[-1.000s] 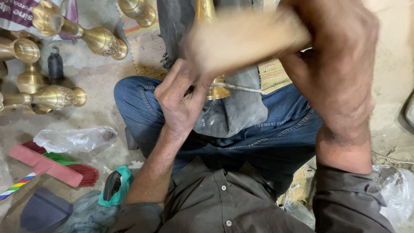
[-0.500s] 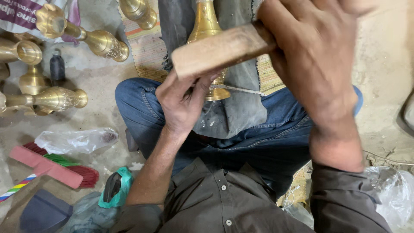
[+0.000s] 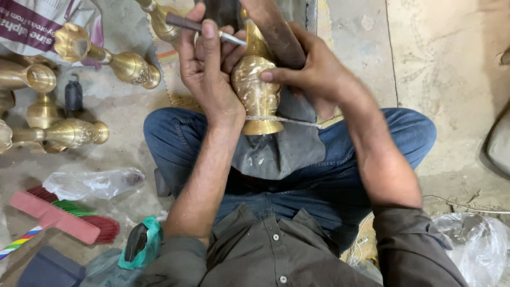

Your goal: The person sits cross-legged on the floor holding a brass vase against their lap and engraves decorative patterns into its surface. They hold a chisel against the metal with one hand and strike it with a wooden mallet in the other, rotating the vase to work on different areas.

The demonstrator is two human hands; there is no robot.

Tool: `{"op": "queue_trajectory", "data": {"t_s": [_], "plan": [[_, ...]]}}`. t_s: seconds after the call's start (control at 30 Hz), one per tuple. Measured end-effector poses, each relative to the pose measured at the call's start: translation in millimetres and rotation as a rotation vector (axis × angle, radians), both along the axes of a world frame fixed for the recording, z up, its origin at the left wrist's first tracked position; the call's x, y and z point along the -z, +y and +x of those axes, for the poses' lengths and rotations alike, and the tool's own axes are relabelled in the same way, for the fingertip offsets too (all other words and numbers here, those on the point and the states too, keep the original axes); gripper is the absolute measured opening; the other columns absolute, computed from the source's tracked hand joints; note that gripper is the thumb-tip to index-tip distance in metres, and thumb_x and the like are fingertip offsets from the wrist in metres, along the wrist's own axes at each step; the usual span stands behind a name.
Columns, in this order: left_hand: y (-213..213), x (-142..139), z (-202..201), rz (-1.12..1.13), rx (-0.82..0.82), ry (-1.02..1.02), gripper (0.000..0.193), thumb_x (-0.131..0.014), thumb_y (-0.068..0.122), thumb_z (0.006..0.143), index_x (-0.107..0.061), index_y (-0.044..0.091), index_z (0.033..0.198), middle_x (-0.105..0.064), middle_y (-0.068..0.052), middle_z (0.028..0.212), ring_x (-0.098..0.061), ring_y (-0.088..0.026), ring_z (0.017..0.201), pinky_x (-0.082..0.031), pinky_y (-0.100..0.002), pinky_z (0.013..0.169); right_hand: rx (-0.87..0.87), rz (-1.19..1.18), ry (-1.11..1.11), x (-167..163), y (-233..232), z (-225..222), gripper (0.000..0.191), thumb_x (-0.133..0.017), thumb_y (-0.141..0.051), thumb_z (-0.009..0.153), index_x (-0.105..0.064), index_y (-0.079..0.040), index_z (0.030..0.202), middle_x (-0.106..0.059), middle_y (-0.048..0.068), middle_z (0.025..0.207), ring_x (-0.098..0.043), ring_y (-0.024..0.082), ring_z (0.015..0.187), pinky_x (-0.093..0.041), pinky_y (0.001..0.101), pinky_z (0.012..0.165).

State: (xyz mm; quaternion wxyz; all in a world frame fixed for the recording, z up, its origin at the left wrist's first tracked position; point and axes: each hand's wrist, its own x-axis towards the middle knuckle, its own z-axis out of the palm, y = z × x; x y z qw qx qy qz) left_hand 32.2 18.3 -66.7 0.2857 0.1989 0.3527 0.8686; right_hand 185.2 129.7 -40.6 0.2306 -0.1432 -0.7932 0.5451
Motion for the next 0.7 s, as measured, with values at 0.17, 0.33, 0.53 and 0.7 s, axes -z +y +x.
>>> {"op": "queue_trajectory", "data": {"t_s": [0.17,0.33,0.53,0.7], "plan": [[-4,3,-9,-0.084,0.046,-0.083,0.040,-0.067,0.022,0.109,-0.057,0.008,0.144,-0.072,-0.007,0.101,-0.076,-0.018,0.093,-0.063,-0.027,0.080,0.240,0.278,-0.119,-8,-22,2,0.076,-0.089,-0.046,0.089,-0.052,0.001,0.136,-0.070,0.013,0.098,-0.068,0.016,0.080,-0.054,0.0273,0.063],[-21,-25,-13,-0.236,0.127,0.479,0.031,-0.071,0.015,0.112,-0.063,0.010,0.141,-0.077,-0.006,0.100,-0.077,-0.013,0.087,-0.066,-0.025,0.076,0.377,-0.240,-0.322,-29,2,12,0.064,-0.072,-0.046,0.097,-0.057,-0.002,0.140,-0.071,0.005,0.093,-0.058,0.009,0.057,-0.048,0.0226,0.048],[-21,-55,-4,-0.372,0.185,0.978,0.027,-0.076,0.017,0.105,-0.067,0.009,0.129,-0.078,-0.001,0.095,-0.079,-0.009,0.089,-0.068,-0.022,0.077,0.340,0.476,-0.207,-52,50,25,0.034,-0.082,-0.018,0.105,-0.056,0.003,0.106,-0.057,0.009,0.080,-0.054,0.016,0.069,-0.046,0.0319,0.063],[-12,-64,-13,-0.475,0.348,0.821,0.028,-0.076,0.018,0.102,-0.068,0.007,0.127,-0.076,-0.001,0.081,-0.079,-0.008,0.080,-0.067,-0.024,0.070,0.310,0.777,-0.290,-67,68,26,0.035,-0.082,-0.016,0.105,-0.054,0.000,0.092,-0.054,0.011,0.074,-0.057,0.025,0.065,-0.045,0.0389,0.064]]}}
